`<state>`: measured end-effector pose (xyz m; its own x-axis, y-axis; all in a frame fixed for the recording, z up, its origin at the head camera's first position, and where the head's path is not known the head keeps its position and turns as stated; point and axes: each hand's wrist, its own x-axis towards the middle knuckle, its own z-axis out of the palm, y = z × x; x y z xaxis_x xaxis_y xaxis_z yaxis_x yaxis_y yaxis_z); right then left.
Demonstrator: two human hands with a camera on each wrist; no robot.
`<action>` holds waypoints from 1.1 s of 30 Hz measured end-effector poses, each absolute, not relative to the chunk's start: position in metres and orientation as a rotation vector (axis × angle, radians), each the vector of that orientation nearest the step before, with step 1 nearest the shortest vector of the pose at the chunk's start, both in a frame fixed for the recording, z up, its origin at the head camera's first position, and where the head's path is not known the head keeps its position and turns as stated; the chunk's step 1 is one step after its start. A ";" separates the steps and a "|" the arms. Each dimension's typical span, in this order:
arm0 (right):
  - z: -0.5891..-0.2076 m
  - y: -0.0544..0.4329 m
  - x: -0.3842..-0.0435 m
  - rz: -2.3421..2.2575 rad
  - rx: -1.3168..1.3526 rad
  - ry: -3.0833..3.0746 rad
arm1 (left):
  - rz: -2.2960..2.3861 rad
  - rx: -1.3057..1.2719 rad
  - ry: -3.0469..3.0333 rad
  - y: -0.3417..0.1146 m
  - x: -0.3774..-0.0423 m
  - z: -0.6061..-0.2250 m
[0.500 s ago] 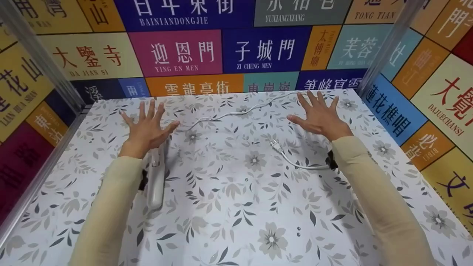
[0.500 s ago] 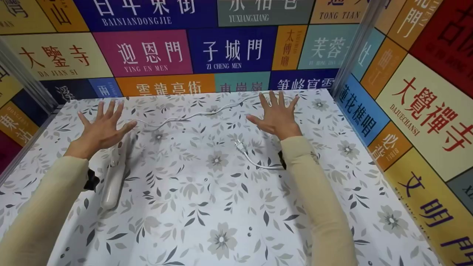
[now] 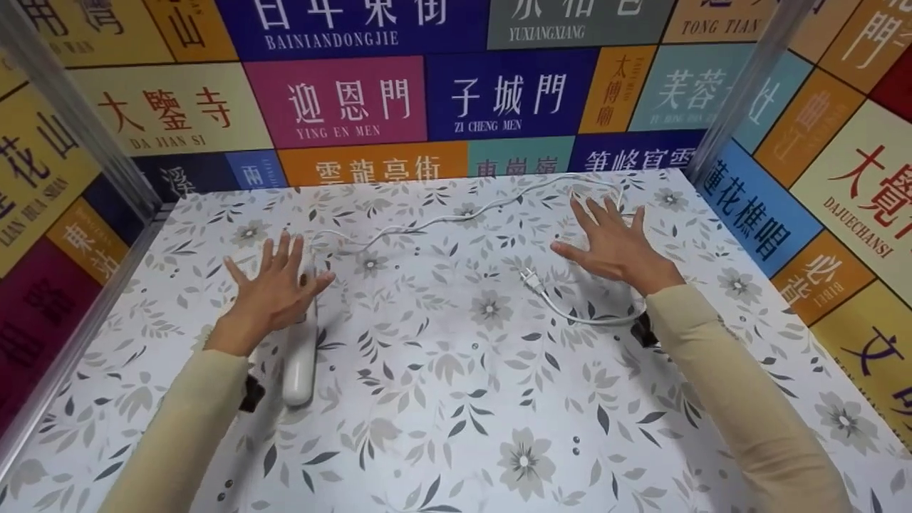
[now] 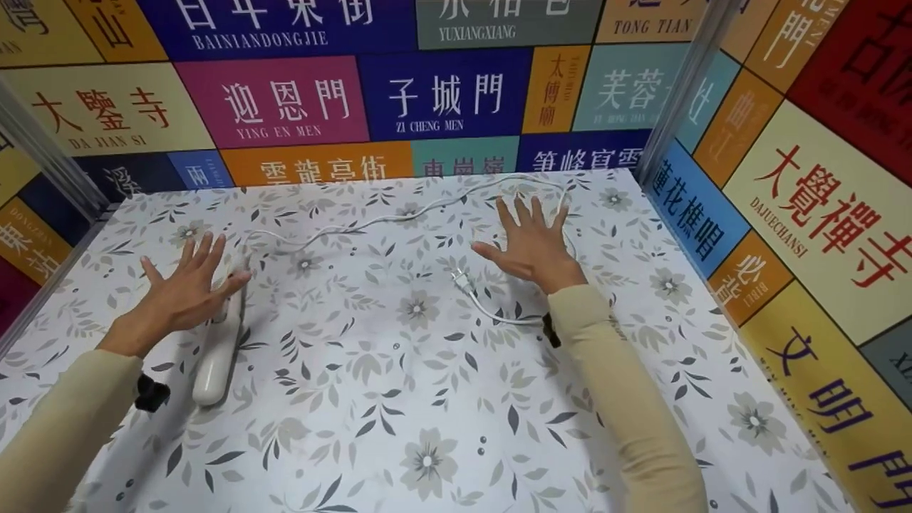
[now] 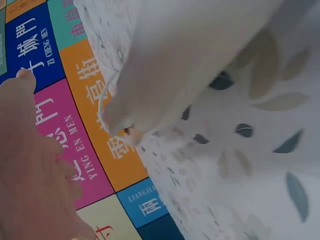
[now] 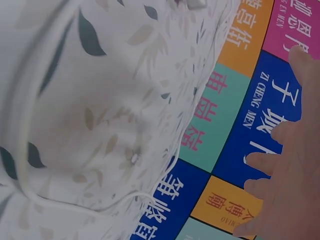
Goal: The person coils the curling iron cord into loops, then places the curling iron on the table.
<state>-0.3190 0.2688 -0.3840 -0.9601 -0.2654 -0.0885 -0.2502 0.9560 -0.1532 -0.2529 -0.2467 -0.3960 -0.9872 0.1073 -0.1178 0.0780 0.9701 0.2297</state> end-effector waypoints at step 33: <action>-0.428 0.230 -0.282 -0.711 -0.391 2.632 | 0.919 -0.407 2.905 -0.236 -0.206 -0.439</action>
